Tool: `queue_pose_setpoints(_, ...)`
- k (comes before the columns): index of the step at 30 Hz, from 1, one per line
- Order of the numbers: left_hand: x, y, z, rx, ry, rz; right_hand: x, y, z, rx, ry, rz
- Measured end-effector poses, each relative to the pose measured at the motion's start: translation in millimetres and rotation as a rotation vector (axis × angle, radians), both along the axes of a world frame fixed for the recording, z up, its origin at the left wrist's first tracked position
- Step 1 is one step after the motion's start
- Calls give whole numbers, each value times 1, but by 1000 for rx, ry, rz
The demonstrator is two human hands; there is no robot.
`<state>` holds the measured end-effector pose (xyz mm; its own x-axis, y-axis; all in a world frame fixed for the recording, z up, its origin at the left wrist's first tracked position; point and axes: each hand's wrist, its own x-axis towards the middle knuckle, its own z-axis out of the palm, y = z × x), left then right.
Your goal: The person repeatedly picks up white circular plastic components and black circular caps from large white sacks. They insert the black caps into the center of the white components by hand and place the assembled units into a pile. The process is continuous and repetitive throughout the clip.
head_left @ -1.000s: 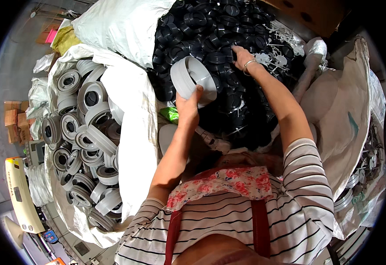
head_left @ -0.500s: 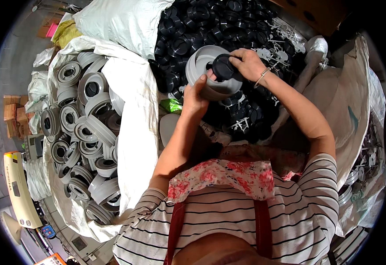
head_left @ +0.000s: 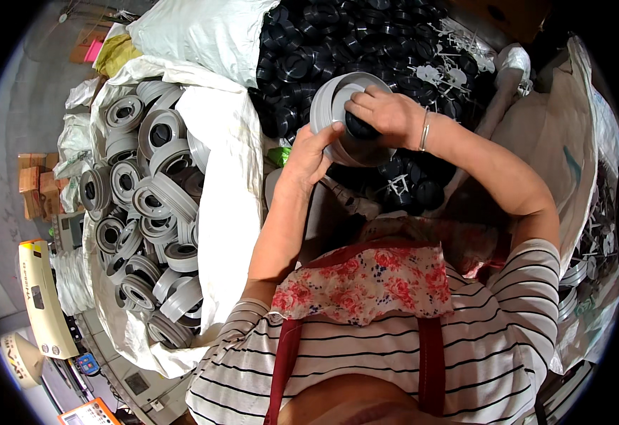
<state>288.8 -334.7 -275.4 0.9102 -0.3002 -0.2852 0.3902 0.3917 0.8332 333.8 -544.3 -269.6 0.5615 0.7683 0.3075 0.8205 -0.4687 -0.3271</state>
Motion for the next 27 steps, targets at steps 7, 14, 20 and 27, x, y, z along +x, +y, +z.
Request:
queue_pose_setpoints(7, -7, -16, 1, -68, 24, 92, -9, -2, 0, 128, 235, -142)
queue_pose_setpoints(14, -7, -7, -6, -33, 34, 33, -11, -1, -26, 222, 122, -57)
queue_pose_setpoints(20, -6, -5, 1, 0, 89, 9, -15, -6, -11, -20, -217, 102)
queue_pose_setpoints(27, 3, 4, -10, 22, 185, -52, -18, -8, -19, 26, -228, 172)
